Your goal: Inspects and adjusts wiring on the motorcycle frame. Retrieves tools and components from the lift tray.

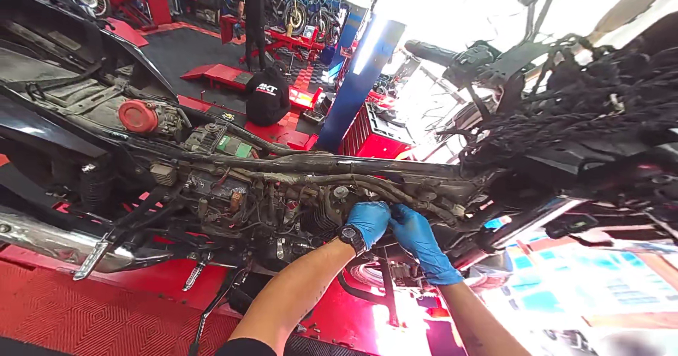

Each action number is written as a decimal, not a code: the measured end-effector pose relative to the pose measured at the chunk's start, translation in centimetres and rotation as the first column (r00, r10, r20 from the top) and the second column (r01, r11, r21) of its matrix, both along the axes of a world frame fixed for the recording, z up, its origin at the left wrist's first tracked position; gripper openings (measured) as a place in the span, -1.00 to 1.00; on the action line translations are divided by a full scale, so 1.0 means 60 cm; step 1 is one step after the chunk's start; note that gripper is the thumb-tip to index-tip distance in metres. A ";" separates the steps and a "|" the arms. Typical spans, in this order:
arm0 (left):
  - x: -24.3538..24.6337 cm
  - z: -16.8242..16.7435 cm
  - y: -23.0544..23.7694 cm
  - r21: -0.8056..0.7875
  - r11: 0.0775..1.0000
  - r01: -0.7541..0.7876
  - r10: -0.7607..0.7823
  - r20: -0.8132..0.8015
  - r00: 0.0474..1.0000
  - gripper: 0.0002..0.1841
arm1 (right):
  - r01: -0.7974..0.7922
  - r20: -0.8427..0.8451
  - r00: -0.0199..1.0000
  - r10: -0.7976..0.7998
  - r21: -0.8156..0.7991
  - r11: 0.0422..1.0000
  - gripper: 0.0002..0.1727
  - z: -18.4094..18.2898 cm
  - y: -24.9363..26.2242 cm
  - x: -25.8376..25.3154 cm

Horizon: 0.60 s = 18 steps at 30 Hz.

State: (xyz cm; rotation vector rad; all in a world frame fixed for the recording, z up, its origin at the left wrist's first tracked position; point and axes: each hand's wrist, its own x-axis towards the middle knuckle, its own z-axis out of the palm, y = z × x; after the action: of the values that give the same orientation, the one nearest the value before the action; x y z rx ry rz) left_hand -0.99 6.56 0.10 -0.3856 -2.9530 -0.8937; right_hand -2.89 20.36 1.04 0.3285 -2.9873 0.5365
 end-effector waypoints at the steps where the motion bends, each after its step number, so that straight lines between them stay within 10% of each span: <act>1: 0.000 0.006 -0.003 -0.011 1.000 0.018 -0.018 0.031 0.999 -0.71 | -0.003 0.018 1.000 0.003 -0.017 1.000 -0.64 0.002 0.001 -0.001; 18: 0.006 0.008 -0.012 0.064 0.997 0.033 -0.033 0.002 0.999 -0.66 | 0.105 0.130 0.984 -0.122 0.131 0.986 -0.77 0.026 -0.028 0.002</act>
State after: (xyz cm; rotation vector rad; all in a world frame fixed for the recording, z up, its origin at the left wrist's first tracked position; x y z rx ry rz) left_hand -0.62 5.87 0.58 -0.4321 -2.9202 -0.9896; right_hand -2.74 18.68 2.62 0.1334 -3.1559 0.3787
